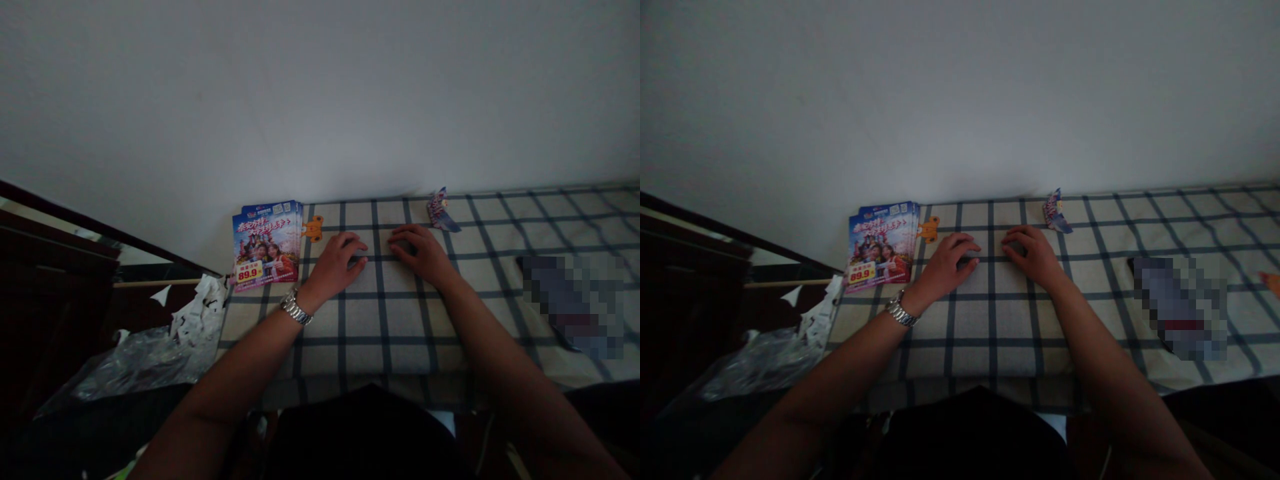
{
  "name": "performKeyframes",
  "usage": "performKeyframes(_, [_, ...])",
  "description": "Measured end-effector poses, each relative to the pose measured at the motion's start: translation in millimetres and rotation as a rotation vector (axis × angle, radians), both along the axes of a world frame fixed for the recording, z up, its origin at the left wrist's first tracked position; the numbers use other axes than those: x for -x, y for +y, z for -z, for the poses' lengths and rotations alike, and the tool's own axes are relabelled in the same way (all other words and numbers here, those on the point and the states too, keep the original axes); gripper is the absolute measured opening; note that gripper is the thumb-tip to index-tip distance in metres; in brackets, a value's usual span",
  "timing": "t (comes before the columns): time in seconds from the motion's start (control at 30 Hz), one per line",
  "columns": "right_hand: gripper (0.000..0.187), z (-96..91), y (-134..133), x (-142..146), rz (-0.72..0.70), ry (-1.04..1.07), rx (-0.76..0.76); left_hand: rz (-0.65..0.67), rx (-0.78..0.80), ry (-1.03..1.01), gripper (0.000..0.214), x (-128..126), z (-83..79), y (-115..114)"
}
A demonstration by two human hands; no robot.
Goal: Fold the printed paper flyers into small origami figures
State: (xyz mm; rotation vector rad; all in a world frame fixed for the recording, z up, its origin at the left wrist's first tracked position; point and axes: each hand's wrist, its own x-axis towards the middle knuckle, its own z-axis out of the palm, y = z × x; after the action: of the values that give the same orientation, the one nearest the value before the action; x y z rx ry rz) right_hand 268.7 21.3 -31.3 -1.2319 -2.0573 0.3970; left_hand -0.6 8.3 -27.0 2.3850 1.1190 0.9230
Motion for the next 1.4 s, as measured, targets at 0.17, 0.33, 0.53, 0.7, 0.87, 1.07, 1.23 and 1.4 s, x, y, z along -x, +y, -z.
performKeyframes(0.17, [0.015,0.6,1,-1,0.003,-0.015,0.008,0.022,0.009,0.013,0.024,3,-5.8,-2])
performKeyframes(0.33, [0.014,2.5,1,-1,-0.001,-0.008,0.004,0.037,0.021,0.033,0.023,20,-19.7,-16])
performKeyframes(0.53, [0.015,7.4,3,-3,-0.003,-0.027,-0.026,-0.056,0.002,0.030,0.020,67,-35.8,-38])
performKeyframes(0.7, [0.015,6.7,2,-3,-0.015,-0.025,-0.055,-0.192,0.015,0.095,0.021,115,-45.4,-49])
performKeyframes(0.87, [0.015,5.4,2,-2,-0.013,-0.025,-0.048,-0.252,0.022,0.158,0.026,157,-45.1,-56])
performKeyframes(1.07, [0.015,7.0,2,-3,-0.006,-0.030,-0.061,-0.241,0.063,0.264,0.035,185,-36.6,-56])
performKeyframes(1.23, [0.014,8.7,3,-3,-0.005,-0.027,-0.069,-0.182,0.066,0.328,0.036,191,-29.7,-53])
performKeyframes(1.4, [0.014,9.6,4,-4,-0.016,-0.024,-0.065,-0.215,0.095,0.324,0.034,194,-25.4,-54])
